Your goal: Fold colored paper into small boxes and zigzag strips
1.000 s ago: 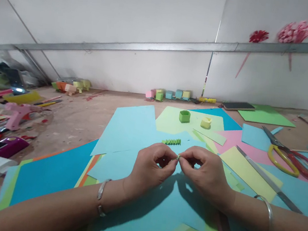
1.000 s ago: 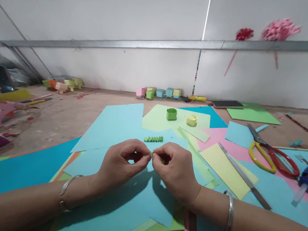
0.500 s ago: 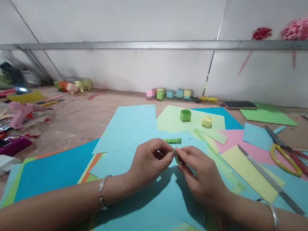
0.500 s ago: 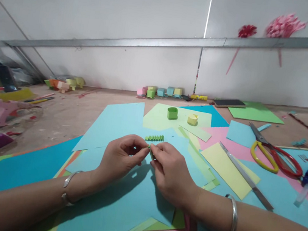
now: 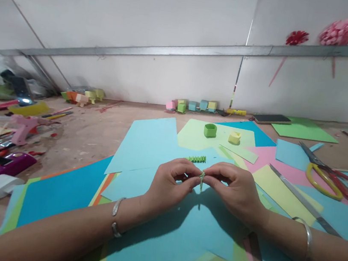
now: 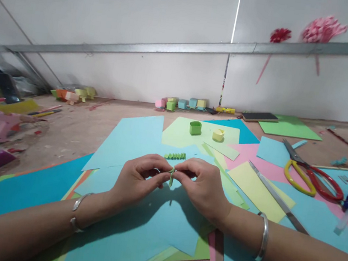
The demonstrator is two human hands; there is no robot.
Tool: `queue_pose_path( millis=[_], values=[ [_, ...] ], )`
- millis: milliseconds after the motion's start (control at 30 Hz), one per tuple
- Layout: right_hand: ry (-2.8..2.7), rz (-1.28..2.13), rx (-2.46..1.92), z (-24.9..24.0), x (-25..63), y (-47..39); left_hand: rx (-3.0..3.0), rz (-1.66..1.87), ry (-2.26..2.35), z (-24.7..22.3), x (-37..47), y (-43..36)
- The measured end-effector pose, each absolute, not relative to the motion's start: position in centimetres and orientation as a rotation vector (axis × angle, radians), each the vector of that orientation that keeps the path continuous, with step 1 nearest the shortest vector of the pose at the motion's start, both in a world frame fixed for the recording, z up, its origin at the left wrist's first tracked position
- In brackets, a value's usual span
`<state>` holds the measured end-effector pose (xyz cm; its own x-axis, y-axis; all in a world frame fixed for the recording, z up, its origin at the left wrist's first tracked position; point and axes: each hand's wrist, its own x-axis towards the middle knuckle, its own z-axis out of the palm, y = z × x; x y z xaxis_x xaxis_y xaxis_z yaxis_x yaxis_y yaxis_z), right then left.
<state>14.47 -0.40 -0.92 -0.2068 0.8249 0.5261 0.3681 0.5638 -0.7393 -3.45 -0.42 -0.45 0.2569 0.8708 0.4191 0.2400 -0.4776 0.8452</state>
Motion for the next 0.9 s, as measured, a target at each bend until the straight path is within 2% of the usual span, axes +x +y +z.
queue_pose_path(
  millis=[167,267,600,900],
  values=[
    [-1.754,0.738,-1.013,-1.1,14.6,0.2,1.945,1.201,0.965,-0.3,-3.5,-0.9],
    [-1.846,0.715,-0.986,-1.0,14.6,0.3,1.964,1.232,0.999,-0.5,-3.4,-0.9],
    [-2.230,0.101,-0.751,-1.5,15.6,1.2,2.190,1.270,1.107,-1.6,-3.7,-0.4],
    [-2.329,-0.185,-0.606,-0.8,15.8,1.0,2.377,1.327,0.907,-1.4,-3.6,-0.4]
  ],
)
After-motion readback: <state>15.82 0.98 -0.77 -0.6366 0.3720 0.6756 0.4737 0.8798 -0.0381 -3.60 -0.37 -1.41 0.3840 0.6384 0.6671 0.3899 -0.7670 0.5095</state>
